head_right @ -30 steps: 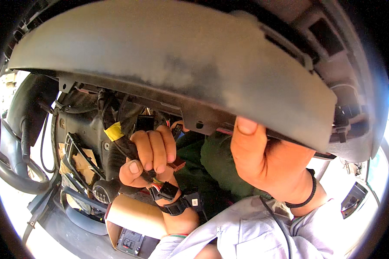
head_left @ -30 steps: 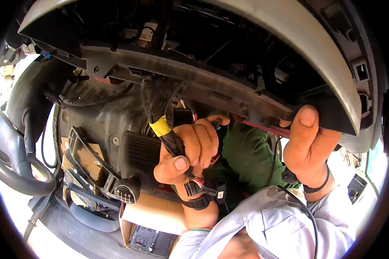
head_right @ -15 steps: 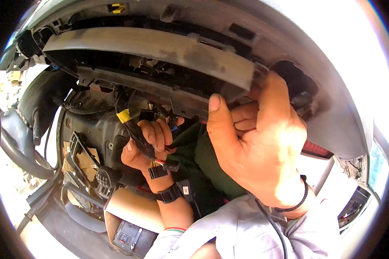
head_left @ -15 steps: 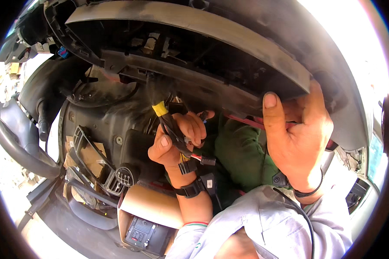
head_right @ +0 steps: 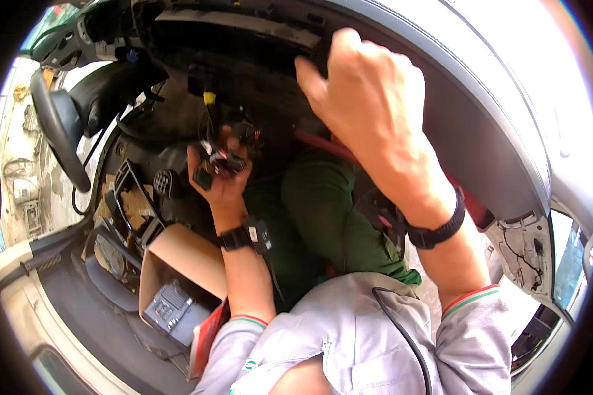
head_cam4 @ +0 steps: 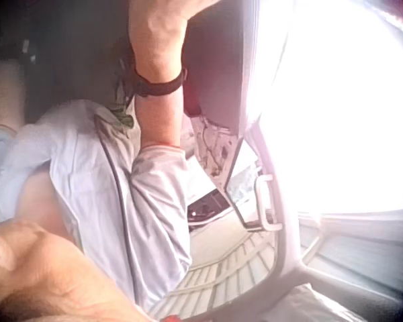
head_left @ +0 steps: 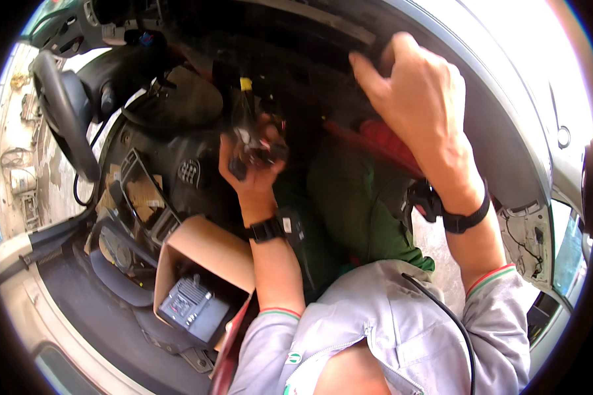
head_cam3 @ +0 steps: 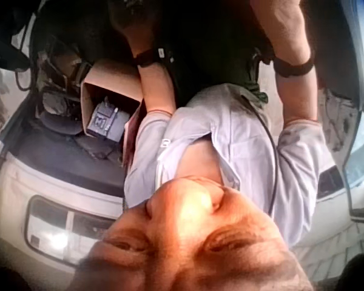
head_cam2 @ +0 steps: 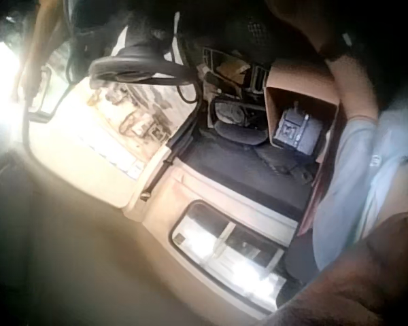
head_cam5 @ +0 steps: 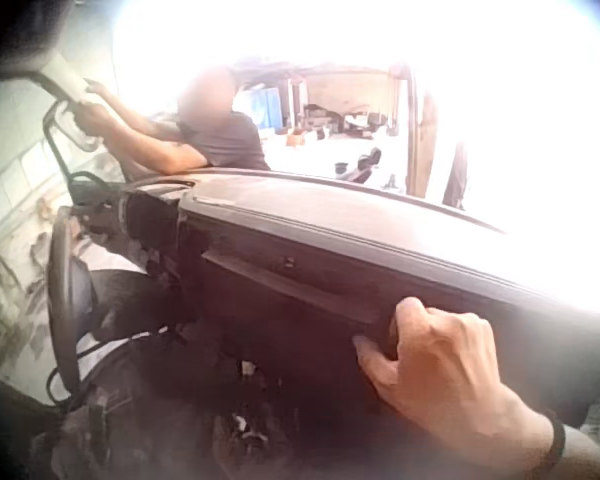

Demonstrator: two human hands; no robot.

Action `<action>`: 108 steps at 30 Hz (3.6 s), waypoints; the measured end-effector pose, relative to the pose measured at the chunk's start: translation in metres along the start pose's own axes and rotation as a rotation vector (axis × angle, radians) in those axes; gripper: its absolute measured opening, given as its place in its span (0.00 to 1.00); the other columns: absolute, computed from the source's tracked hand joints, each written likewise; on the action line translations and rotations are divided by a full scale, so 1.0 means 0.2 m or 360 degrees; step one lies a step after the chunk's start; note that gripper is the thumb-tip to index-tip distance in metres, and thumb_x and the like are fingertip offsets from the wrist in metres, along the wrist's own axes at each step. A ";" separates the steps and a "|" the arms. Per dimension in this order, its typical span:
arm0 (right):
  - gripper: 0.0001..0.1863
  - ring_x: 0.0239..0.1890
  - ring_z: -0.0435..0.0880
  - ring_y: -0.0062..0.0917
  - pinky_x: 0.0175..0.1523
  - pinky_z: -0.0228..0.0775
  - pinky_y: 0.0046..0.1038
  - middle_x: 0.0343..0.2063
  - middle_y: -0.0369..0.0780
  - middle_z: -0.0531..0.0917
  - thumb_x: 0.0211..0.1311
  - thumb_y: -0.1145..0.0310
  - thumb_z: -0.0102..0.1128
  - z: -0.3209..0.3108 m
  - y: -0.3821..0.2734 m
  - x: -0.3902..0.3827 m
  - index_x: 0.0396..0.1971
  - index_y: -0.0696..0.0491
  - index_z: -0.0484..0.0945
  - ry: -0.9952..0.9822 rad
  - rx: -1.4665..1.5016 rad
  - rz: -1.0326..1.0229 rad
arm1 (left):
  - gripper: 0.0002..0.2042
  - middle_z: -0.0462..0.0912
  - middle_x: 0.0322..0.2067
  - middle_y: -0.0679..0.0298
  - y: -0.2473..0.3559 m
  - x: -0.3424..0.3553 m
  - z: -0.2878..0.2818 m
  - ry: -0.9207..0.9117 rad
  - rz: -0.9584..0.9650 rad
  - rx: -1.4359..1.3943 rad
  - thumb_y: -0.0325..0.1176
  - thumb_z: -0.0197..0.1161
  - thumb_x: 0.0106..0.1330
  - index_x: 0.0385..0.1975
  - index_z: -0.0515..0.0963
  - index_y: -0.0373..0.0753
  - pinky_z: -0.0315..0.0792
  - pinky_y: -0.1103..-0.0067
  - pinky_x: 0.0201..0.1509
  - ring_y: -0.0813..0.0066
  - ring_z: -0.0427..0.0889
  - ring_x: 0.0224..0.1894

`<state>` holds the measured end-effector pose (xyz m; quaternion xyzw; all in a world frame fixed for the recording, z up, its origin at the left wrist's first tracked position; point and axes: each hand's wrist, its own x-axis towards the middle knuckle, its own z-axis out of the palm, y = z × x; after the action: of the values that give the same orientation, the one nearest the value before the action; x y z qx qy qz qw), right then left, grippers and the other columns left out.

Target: The person removes a dashboard bezel and an electronic component from a box, then manipulates wiring connectors and internal dashboard components by hand inside a vehicle.

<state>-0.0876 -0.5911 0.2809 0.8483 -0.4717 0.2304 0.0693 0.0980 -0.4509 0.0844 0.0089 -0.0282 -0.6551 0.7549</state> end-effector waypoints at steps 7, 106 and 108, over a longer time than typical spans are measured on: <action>0.16 0.29 0.88 0.43 0.35 0.78 0.41 0.22 0.47 0.85 0.59 0.59 0.65 -0.13 -0.12 0.10 0.34 0.58 0.75 -0.0287 -0.0282 -0.0248 | 0.30 0.79 0.46 0.54 -0.04 0.02 0.03 0.0206 0.0279 0.0060 0.53 0.50 0.72 0.58 0.70 0.28 0.66 0.77 0.22 0.60 0.79 0.43; 0.13 0.34 0.85 0.53 0.41 0.78 0.44 0.23 0.59 0.81 0.42 0.69 0.63 0.73 -0.71 -0.22 0.20 0.67 0.81 -0.1567 0.2449 -0.0560 | 0.13 0.84 0.43 0.50 0.05 0.74 0.93 -0.0007 -0.0048 0.4287 0.29 0.58 0.69 0.50 0.80 0.34 0.73 0.75 0.56 0.62 0.84 0.47; 0.17 0.38 0.83 0.53 0.44 0.76 0.43 0.29 0.55 0.83 0.38 0.76 0.59 0.63 -0.67 -0.12 0.34 0.61 0.81 -0.1962 0.2079 -0.0807 | 0.11 0.84 0.44 0.49 0.18 0.80 0.69 -0.0700 0.0156 0.4595 0.30 0.59 0.67 0.47 0.82 0.38 0.75 0.66 0.55 0.48 0.81 0.49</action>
<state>0.0536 -0.5420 0.1728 0.7692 -0.0029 -0.0628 -0.6359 0.1480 -0.6019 0.2288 0.6434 -0.7598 -0.0202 0.0914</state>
